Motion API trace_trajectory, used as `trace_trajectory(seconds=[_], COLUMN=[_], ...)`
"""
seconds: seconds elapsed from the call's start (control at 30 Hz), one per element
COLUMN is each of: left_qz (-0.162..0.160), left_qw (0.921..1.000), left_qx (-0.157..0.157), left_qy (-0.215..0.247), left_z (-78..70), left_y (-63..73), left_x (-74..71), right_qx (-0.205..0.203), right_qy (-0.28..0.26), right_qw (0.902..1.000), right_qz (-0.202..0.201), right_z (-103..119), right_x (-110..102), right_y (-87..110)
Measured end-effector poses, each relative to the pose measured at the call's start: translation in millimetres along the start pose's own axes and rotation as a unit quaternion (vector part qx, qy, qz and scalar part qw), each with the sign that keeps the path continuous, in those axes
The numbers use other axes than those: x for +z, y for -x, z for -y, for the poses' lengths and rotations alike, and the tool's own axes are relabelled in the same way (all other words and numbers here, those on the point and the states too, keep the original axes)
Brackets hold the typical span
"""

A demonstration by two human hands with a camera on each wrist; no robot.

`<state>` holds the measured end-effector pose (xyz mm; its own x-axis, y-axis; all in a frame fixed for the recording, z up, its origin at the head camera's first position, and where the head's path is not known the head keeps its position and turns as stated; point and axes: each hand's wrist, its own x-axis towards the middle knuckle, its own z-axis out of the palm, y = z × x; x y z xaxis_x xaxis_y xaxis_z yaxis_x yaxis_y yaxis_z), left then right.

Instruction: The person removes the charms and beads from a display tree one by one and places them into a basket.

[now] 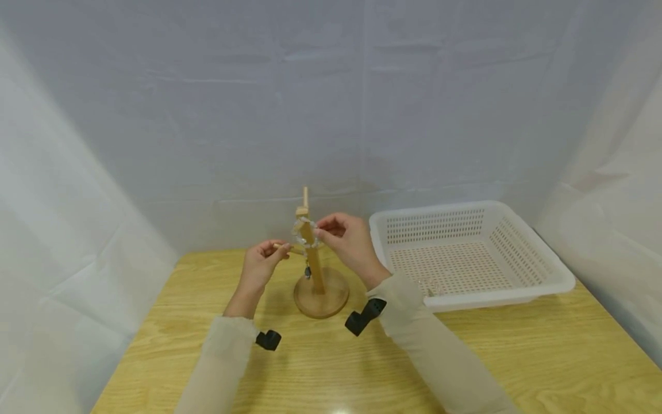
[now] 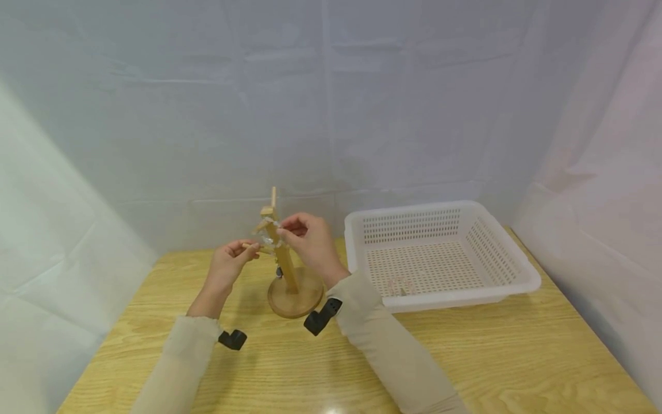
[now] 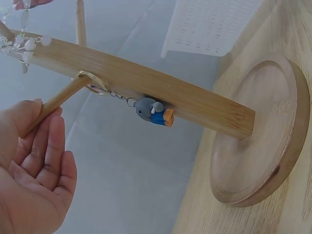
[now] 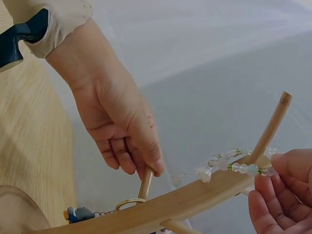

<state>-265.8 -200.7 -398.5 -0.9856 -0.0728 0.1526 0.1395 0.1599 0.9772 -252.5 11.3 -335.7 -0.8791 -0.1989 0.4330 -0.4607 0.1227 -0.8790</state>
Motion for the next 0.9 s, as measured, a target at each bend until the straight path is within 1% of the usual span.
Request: trace_trajectory(seconds=[0.2, 0.43, 0.67, 0.9], left_qz=[0.000, 0.001, 0.002, 0.002], left_qw=[1.0000, 1.0000, 0.9999, 0.9999], left_qx=[0.001, -0.003, 0.006, 0.006], left_qy=[0.000, -0.002, 0.015, 0.015], left_z=[-0.9, -2.7, -1.1, -0.9], left_y=[0.3, 0.9, -0.6, 0.4], left_x=[0.0, 0.7, 1.4, 1.0], right_qx=[-0.009, -0.010, -0.016, -0.025], right_qy=[-0.022, -0.018, -0.016, -0.030], right_qw=[0.9997, 0.9997, 0.9997, 0.9992], right_qz=[-0.001, -0.009, -0.008, -0.009], right_z=[5.0, 11.2, 14.3, 15.0], right_x=[0.5, 2.4, 3.1, 2.7], right_y=[1.7, 4.3, 6.8, 9.2])
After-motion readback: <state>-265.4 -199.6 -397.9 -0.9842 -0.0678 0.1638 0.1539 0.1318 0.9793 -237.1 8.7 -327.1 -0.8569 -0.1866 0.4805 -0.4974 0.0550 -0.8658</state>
